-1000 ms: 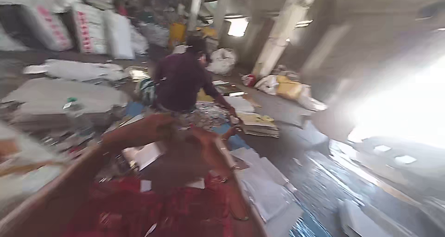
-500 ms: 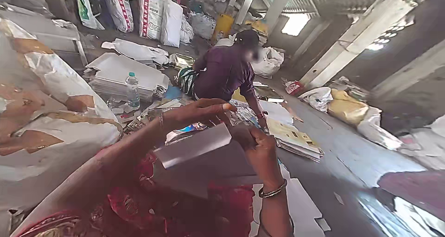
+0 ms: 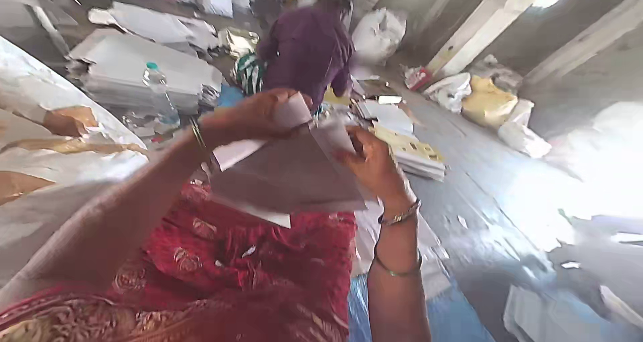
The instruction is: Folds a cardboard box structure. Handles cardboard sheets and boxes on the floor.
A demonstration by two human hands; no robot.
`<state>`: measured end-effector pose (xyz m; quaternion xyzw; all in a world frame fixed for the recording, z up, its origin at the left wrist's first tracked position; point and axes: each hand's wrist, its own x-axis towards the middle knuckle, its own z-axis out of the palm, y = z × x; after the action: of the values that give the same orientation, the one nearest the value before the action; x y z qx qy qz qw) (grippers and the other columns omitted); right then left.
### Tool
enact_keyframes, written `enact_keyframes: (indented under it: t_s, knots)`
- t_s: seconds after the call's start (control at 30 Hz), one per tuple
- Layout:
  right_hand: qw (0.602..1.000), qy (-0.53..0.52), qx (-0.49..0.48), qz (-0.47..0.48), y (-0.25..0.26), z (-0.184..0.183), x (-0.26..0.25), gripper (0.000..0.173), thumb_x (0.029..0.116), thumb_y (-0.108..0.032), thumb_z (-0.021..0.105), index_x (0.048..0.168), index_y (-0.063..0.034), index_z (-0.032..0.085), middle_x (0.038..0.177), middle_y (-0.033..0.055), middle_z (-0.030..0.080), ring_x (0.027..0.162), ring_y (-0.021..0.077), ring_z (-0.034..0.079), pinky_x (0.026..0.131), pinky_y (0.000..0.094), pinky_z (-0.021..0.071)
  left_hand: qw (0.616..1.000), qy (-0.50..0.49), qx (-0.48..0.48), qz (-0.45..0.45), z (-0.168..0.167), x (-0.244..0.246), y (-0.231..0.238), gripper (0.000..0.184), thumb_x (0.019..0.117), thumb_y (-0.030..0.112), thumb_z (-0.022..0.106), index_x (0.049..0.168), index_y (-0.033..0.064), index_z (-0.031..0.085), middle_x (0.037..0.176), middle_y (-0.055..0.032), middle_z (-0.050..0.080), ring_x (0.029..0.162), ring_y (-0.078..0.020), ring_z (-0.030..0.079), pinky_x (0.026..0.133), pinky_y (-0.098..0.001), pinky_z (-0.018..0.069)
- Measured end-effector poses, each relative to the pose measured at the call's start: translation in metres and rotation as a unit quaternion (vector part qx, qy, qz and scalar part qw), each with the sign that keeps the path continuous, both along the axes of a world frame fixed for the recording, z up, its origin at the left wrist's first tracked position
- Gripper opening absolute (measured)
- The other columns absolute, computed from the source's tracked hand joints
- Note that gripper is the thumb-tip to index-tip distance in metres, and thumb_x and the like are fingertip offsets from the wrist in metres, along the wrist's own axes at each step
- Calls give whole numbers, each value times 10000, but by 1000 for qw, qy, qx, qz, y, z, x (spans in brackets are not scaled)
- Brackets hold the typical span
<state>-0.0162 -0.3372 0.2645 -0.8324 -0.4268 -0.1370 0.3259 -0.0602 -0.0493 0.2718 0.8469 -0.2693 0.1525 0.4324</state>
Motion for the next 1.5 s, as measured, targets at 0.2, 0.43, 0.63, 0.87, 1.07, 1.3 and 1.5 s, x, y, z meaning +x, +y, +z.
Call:
enact_keyframes:
  t_s: [0.2, 0.43, 0.63, 0.87, 1.07, 1.3, 1.5]
  knots:
    - [989, 137, -47, -10, -29, -27, 15, 202, 947, -200, 722, 1105, -75, 709, 937, 50, 738, 835, 110, 704, 781, 362, 591, 994, 78, -56, 43, 6, 2, 21, 554, 874, 177, 744, 1383, 108, 536, 1246, 1, 667, 1056, -29, 657, 911, -227, 564]
    - [973, 195, 102, -66, -30, -48, 51, 275, 951, -147, 697, 1190, -18, 662, 1057, 55, 726, 965, 65, 693, 896, 299, 586, 967, -117, 37, 222, -26, 32, 18, 627, 960, 214, 662, 1504, 7, 428, 1511, -222, 472, 1400, -338, 462, 1160, -468, 387]
    - [902, 266, 326, -98, -39, -55, 55, 437, 996, -237, 651, 1395, -126, 510, 1231, -13, 655, 1109, 66, 646, 974, 322, 558, 972, -72, -153, 164, -82, -15, -40, 328, 995, 97, 547, 1302, -6, 601, 1189, -115, 683, 1020, -150, 662, 892, -338, 555]
    - [818, 313, 481, -45, -22, -68, 48, 414, 1036, -140, 578, 1430, -150, 451, 1261, 26, 641, 1155, 147, 647, 992, 407, 565, 783, 324, -495, 191, -186, -41, -106, 498, 1008, 191, 642, 1396, -4, 398, 1119, -131, 617, 876, -154, 661, 789, -304, 572]
    - [803, 339, 480, -95, 13, -83, 24, 422, 1016, -60, 560, 1416, -16, 433, 1216, 94, 627, 1076, 121, 651, 932, 333, 583, 695, 273, -656, 108, -177, -29, -92, 408, 1103, 291, 432, 1396, 7, 433, 1177, -151, 665, 1013, -224, 699, 885, -390, 596]
    - [791, 427, 433, -70, -4, -128, 3, 545, 998, -194, 588, 1468, -32, 366, 1249, 99, 625, 1084, 135, 657, 908, 335, 590, 677, 221, -666, 223, -175, -41, -49, 368, 1077, 192, 501, 1387, 2, 440, 1122, -121, 673, 988, -173, 689, 858, -365, 593]
    - [729, 415, 544, -19, -49, -122, 13, 784, 1030, -686, 131, 1486, -117, 422, 1332, 84, 642, 1205, 198, 639, 980, 462, 565, 719, 244, -607, 234, -179, -56, -16, 245, 1068, 175, 523, 1260, 22, 518, 967, -62, 709, 866, -135, 715, 777, -326, 616]
